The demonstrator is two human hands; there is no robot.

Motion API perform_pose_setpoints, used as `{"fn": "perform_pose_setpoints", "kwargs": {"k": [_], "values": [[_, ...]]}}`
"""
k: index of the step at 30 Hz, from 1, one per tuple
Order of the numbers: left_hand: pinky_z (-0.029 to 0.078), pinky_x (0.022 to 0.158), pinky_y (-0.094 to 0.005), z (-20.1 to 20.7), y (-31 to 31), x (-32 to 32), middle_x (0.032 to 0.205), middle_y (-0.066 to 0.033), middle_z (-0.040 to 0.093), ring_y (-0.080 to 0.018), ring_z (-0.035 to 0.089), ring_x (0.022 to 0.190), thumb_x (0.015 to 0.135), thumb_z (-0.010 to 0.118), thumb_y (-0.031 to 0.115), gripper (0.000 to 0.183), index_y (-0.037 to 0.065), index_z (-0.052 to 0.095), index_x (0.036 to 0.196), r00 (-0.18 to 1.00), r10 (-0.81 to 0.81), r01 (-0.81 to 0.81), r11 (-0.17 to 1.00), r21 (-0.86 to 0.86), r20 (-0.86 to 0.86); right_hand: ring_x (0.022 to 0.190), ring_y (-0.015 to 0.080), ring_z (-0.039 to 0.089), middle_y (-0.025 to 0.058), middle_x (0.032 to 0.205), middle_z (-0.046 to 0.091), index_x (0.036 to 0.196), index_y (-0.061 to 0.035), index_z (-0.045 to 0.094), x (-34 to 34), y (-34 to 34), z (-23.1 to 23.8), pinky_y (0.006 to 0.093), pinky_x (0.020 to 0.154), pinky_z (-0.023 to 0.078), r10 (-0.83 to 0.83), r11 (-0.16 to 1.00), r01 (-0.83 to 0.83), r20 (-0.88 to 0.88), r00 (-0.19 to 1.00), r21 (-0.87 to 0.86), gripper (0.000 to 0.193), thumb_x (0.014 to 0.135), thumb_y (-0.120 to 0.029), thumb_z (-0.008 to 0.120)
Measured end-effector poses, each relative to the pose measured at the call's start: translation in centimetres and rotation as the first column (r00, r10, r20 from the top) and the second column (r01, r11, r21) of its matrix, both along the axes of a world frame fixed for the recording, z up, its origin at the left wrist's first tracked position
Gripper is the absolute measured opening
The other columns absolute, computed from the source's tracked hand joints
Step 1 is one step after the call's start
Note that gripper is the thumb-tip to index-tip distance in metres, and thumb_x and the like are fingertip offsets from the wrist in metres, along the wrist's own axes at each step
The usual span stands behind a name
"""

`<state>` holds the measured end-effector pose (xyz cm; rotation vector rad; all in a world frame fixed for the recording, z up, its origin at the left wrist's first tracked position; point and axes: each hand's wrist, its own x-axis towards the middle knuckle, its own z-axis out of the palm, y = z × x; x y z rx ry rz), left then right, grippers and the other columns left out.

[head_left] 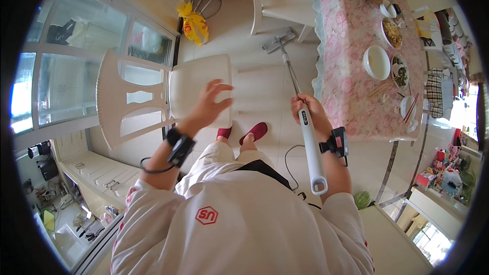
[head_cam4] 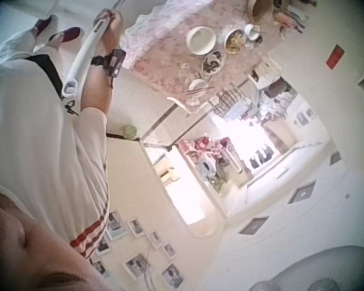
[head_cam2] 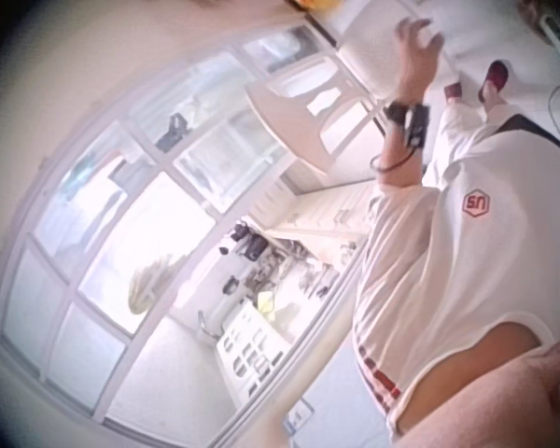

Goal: The person mops the tiled floor using a long-handled mop, moving around a dining table and chairs. They reposition a chair to access the area underneath and continue mopping the surrounding floor space.

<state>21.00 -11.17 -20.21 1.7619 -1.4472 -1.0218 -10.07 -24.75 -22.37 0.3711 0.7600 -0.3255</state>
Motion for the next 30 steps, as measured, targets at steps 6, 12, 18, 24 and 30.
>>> {"fn": "perform_pose_setpoints", "kwargs": {"k": [6,12,18,24,30], "values": [[0.04,0.091,-0.0374,-7.5,-5.7,-10.5,0.119,-0.0062,0.056,-0.0209,0.048,0.11,0.088,0.055,0.036,0.042,0.014,0.053,0.123,0.865,0.195,0.113,0.822,0.557,-0.463,0.048,0.0075,0.042,0.0,0.07,0.047,0.126,-0.0189,0.03,-4.4,3.5,1.6,0.0212,0.042,0.039,0.159,0.93,-0.293,-0.478,0.864,-0.221,0.044,0.088,-0.009,0.05],[0.043,0.086,-0.0463,-19.6,-11.8,-19.4,0.122,-0.0145,0.045,-0.0315,0.047,0.107,0.086,0.058,0.04,0.057,0.007,0.039,0.128,0.452,0.665,0.168,0.592,0.789,-0.595,0.041,0.0083,0.039,0.0004,0.066,0.044,0.14,-0.0177,0.024,-8.0,7.0,-2.6,0.0224,0.037,0.035,0.051,0.959,-0.139,-0.331,0.942,-0.247,0.063,0.083,-0.002,0.045],[0.042,0.047,-0.0369,-28.8,-18.5,-24.4,0.084,-0.0091,0.05,-0.0216,0.055,0.062,0.084,0.059,0.024,0.03,0.005,0.042,0.1,0.454,0.761,-0.004,0.522,0.853,-0.464,0.039,0.0117,0.042,0.0045,0.063,0.045,0.146,-0.0153,0.016,-7.0,7.9,-10.9,0.0257,0.037,0.038,-0.024,0.935,-0.1,-0.342,0.939,-0.339,0.079,0.076,0.007,0.047],[0.04,0.04,-0.0362,-35.2,-24.4,-23.1,0.071,-0.01,0.049,-0.0202,0.054,0.051,0.085,0.055,0.017,0.02,0.004,0.041,0.091,0.663,0.595,-0.104,0.674,0.731,-0.454,0.039,0.0085,0.038,0.002,0.063,0.043,0.146,-0.0126,0.016,-5.1,3.3,-19.3,0.0225,0.035,0.035,-0.068,0.893,-0.103,-0.356,0.932,-0.439,0.078,0.076,0.001,0.048],[0.049,0.051,-0.0303,-40.9,-33.7,-19.8,0.082,-0.0071,0.051,-0.0197,0.055,0.064,0.09,0.055,0.018,0.018,0.003,0.045,0.095,0.67,0.565,-0.176,0.751,0.636,-0.482,0.043,0.0106,0.047,0.0058,0.068,0.051,0.145,-0.0121,0.018,-2.8,-4.0,-28.3,0.0243,0.041,0.041,-0.244,0.863,0.162,-0.113,0.963,-0.479,0.071,0.082,-0.002,0.049]]}}
